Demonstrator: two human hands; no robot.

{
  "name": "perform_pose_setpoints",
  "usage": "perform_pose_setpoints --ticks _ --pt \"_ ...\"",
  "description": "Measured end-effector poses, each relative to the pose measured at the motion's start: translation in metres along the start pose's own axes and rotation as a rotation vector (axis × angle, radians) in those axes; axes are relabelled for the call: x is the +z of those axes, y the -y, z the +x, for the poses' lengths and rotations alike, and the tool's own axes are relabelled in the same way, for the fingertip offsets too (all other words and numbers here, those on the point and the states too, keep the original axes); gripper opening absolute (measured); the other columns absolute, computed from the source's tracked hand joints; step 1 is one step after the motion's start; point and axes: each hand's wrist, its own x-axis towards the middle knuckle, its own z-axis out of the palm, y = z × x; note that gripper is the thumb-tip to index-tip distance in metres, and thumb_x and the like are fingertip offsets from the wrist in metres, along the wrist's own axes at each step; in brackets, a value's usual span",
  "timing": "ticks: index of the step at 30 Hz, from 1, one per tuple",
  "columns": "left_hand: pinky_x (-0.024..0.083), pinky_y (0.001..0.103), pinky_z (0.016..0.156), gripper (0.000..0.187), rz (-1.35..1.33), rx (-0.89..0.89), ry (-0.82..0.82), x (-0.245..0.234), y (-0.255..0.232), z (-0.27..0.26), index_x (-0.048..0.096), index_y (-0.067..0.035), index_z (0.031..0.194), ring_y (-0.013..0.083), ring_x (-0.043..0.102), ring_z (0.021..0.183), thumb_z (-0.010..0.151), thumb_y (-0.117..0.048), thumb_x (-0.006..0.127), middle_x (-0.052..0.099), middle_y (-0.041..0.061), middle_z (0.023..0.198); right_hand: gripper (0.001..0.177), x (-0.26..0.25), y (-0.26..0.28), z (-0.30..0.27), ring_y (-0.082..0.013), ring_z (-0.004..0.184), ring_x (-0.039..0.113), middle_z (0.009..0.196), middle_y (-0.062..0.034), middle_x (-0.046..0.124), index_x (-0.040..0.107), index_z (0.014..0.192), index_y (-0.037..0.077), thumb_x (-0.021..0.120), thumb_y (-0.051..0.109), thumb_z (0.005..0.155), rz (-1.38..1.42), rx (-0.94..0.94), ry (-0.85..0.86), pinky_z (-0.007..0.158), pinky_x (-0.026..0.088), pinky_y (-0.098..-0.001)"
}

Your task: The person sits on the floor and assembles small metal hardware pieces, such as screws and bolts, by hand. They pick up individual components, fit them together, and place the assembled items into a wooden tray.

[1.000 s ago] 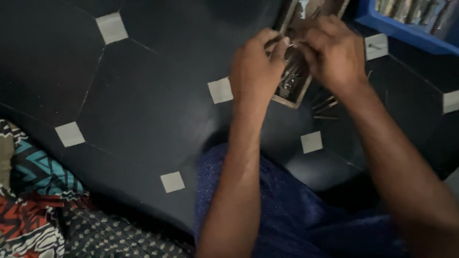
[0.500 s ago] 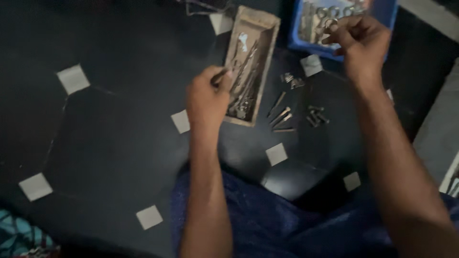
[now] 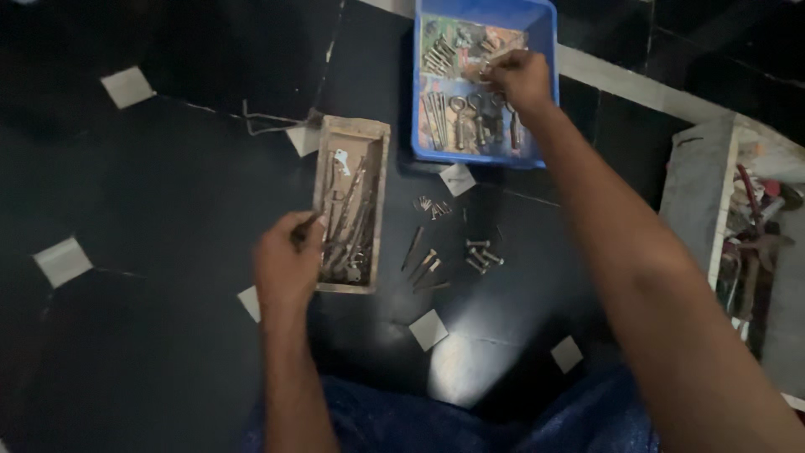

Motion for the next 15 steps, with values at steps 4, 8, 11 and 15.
perform_pose_setpoints --ticks 4,8,11,15 --pt "0.055 0.031 0.072 0.026 -0.067 0.038 -0.038 -0.001 -0.001 -0.003 0.075 0.001 0.111 0.0170 0.074 0.078 0.093 -0.018 0.071 0.078 0.014 0.087 0.009 0.008 -0.017 0.021 -0.0177 0.072 0.078 0.088 -0.0124 0.079 0.073 0.096 -0.002 0.074 -0.002 0.087 0.000 -0.017 -0.036 0.062 0.063 -0.0303" --pt "0.055 0.031 0.069 0.026 -0.064 -0.027 -0.023 -0.001 -0.006 -0.005 0.075 -0.001 0.113 0.0159 0.074 0.077 0.093 -0.016 0.070 0.078 0.013 0.088 0.011 0.006 -0.026 0.023 -0.0169 0.070 0.076 0.085 -0.0119 0.078 0.078 0.094 -0.001 0.079 0.000 0.083 -0.283 -0.050 -0.143 0.062 0.061 -0.0295" --pt "0.056 0.030 0.069 0.026 -0.053 -0.054 -0.017 0.000 -0.007 -0.003 0.075 -0.002 0.113 0.0153 0.074 0.077 0.093 -0.017 0.069 0.079 0.012 0.089 0.013 0.003 -0.026 0.026 -0.0175 0.070 0.075 0.084 -0.0128 0.078 0.080 0.093 0.000 0.084 0.003 0.081 -0.421 -0.119 -0.199 0.063 0.060 -0.0293" --pt "0.056 0.030 0.070 0.025 -0.107 0.018 -0.034 0.000 -0.001 -0.002 0.074 0.000 0.110 0.0167 0.075 0.076 0.092 -0.016 0.071 0.079 0.013 0.089 0.012 0.005 -0.020 0.021 -0.0154 0.073 0.076 0.090 -0.0097 0.078 0.078 0.096 0.004 0.081 0.006 0.084 -0.392 -0.062 -0.204 0.064 0.063 -0.0293"
